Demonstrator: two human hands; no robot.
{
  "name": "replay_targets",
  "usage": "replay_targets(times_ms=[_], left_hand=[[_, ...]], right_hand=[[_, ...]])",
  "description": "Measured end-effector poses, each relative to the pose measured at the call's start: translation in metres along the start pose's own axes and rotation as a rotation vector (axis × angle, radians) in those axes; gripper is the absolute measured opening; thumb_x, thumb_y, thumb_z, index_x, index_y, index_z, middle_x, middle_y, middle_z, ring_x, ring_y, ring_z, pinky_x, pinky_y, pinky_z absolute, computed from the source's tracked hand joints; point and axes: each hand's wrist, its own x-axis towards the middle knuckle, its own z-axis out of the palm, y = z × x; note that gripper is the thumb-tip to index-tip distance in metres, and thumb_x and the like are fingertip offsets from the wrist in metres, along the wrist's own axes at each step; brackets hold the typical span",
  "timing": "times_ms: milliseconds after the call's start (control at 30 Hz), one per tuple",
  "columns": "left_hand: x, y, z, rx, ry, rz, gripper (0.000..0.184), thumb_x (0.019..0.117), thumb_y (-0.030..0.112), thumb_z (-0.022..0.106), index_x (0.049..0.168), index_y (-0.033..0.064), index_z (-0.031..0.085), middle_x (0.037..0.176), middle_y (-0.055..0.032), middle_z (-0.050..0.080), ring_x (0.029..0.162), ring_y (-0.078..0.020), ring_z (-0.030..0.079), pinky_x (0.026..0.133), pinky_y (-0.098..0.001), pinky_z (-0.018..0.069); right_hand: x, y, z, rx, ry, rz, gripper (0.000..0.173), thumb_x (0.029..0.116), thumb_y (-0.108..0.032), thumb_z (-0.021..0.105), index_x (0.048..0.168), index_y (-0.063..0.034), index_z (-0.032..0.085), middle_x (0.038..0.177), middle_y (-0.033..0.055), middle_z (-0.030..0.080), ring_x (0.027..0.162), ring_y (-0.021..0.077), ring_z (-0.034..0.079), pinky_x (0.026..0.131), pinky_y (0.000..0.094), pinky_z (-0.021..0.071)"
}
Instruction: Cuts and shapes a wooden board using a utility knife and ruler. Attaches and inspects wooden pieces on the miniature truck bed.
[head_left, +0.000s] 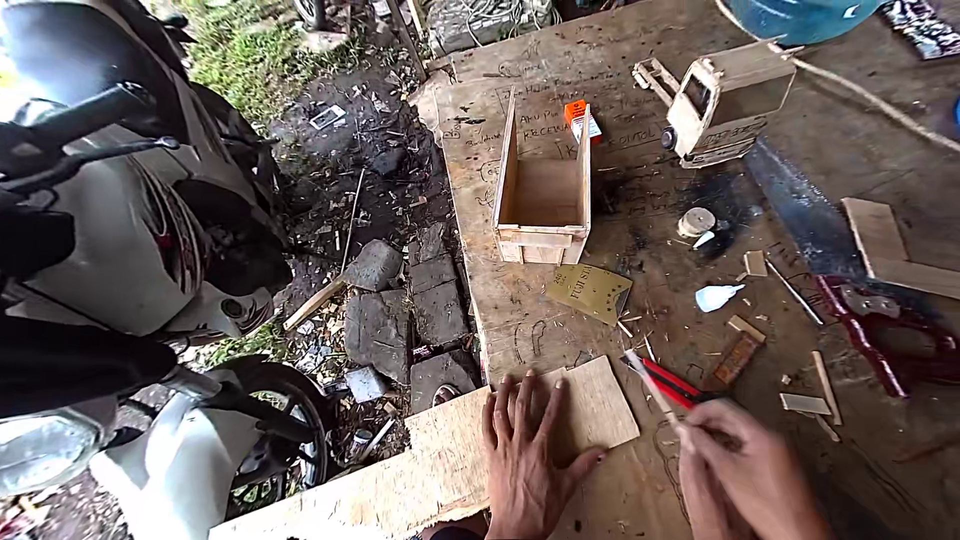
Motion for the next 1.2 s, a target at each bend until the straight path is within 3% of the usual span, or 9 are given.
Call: replay_targets(times_ms=[100, 167, 200, 333, 433, 633, 833, 1033, 1200], left_hand=[[-0.001, -0.002, 0.002, -0.014, 0.012, 0.020, 0.088, 0.0752, 0.091, 0.053, 0.145, 0.0369, 0.060, 0.153, -0.0097, 0.054, 0.144, -0.0399, 0.044, 0.116, -0.0674, 0.0281], [0.000, -0.004, 0.004, -0.029, 0.014, 0.035, 0.089, 0.0757, 0.090, 0.053, 0.145, 0.0349, 0.060, 0.153, -0.0112, 0.053, 0.144, -0.0401, 0.044, 0.117, -0.0674, 0.0275], [0.000, -0.004, 0.005, -0.034, 0.011, 0.040, 0.090, 0.0755, 0.091, 0.053, 0.145, 0.0347, 0.060, 0.153, -0.0112, 0.053, 0.144, -0.0396, 0.044, 0.117, -0.0668, 0.0275], [0.011, -0.009, 0.007, -0.035, 0.006, 0.034, 0.090, 0.0750, 0.091, 0.054, 0.145, 0.0346, 0.060, 0.154, -0.0090, 0.053, 0.145, -0.0387, 0.044, 0.118, -0.0672, 0.0277], [0.024, -0.006, 0.023, -0.056, 0.025, -0.001, 0.090, 0.0748, 0.090, 0.056, 0.142, 0.0306, 0.063, 0.152, -0.0111, 0.055, 0.146, -0.0398, 0.042, 0.121, -0.0671, 0.0210], [0.037, 0.008, 0.000, -0.073, -0.090, -0.076, 0.088, 0.0754, 0.083, 0.063, 0.142, 0.0264, 0.064, 0.151, -0.0142, 0.055, 0.146, -0.0410, 0.041, 0.121, -0.0648, 0.0215], [0.027, -0.008, 0.004, -0.066, 0.008, 0.000, 0.088, 0.0754, 0.087, 0.059, 0.145, 0.0322, 0.061, 0.152, -0.0115, 0.054, 0.143, -0.0386, 0.045, 0.117, -0.0656, 0.0303], [0.016, -0.014, 0.000, -0.075, -0.017, -0.008, 0.089, 0.0763, 0.087, 0.058, 0.146, 0.0326, 0.059, 0.152, -0.0109, 0.054, 0.144, -0.0374, 0.045, 0.118, -0.0642, 0.0305], [0.007, -0.016, -0.001, -0.052, 0.002, -0.006, 0.092, 0.0741, 0.088, 0.060, 0.146, 0.0312, 0.059, 0.151, -0.0129, 0.054, 0.143, -0.0374, 0.045, 0.117, -0.0633, 0.0318]], right_hand=[[0.016, 0.038, -0.049, 0.020, 0.209, 0.025, 0.015, 0.0918, -0.001, 0.068, 0.102, 0.0098, 0.067, 0.089, 0.0188, 0.070, 0.076, 0.0231, 0.068, 0.072, 0.0414, 0.0591], [0.023, 0.065, -0.070, -0.066, 0.289, 0.087, 0.013, 0.0929, -0.001, 0.068, 0.103, 0.0074, 0.067, 0.090, 0.0177, 0.069, 0.075, 0.0204, 0.066, 0.071, 0.0372, 0.0572], [0.022, 0.074, -0.077, -0.119, 0.286, 0.087, 0.014, 0.0937, -0.002, 0.068, 0.104, 0.0074, 0.069, 0.094, 0.0204, 0.070, 0.079, 0.0246, 0.068, 0.074, 0.0410, 0.0571], [0.007, 0.082, -0.078, -0.274, 0.009, -0.015, 0.029, 0.0970, -0.016, 0.067, 0.116, 0.0048, 0.071, 0.113, 0.0277, 0.068, 0.099, 0.0403, 0.069, 0.088, 0.0560, 0.0572], [-0.006, 0.077, -0.071, -0.352, -0.107, 0.072, 0.037, 0.0895, -0.011, 0.074, 0.120, 0.0083, 0.068, 0.116, 0.0323, 0.065, 0.104, 0.0464, 0.066, 0.093, 0.0599, 0.0526], [0.003, 0.086, -0.071, -0.306, -0.192, 0.186, 0.040, 0.0825, -0.014, 0.078, 0.111, 0.0112, 0.066, 0.111, 0.0314, 0.064, 0.098, 0.0409, 0.066, 0.087, 0.0528, 0.0539], [0.003, 0.076, -0.096, -0.217, -0.225, 0.147, 0.042, 0.0900, -0.012, 0.069, 0.120, 0.0144, 0.056, 0.100, 0.0294, 0.066, 0.089, 0.0364, 0.066, 0.081, 0.0505, 0.0548], [0.016, 0.061, -0.085, -0.059, -0.194, 0.298, 0.036, 0.0959, -0.009, 0.065, 0.126, 0.0089, 0.059, 0.116, 0.0223, 0.068, 0.098, 0.0180, 0.067, 0.090, 0.0276, 0.0520], [0.006, 0.022, -0.088, 0.216, -0.328, 0.097, 0.038, 0.0928, 0.000, 0.062, 0.127, 0.0144, 0.054, 0.112, 0.0218, 0.067, 0.102, 0.0189, 0.066, 0.094, 0.0316, 0.0537]])
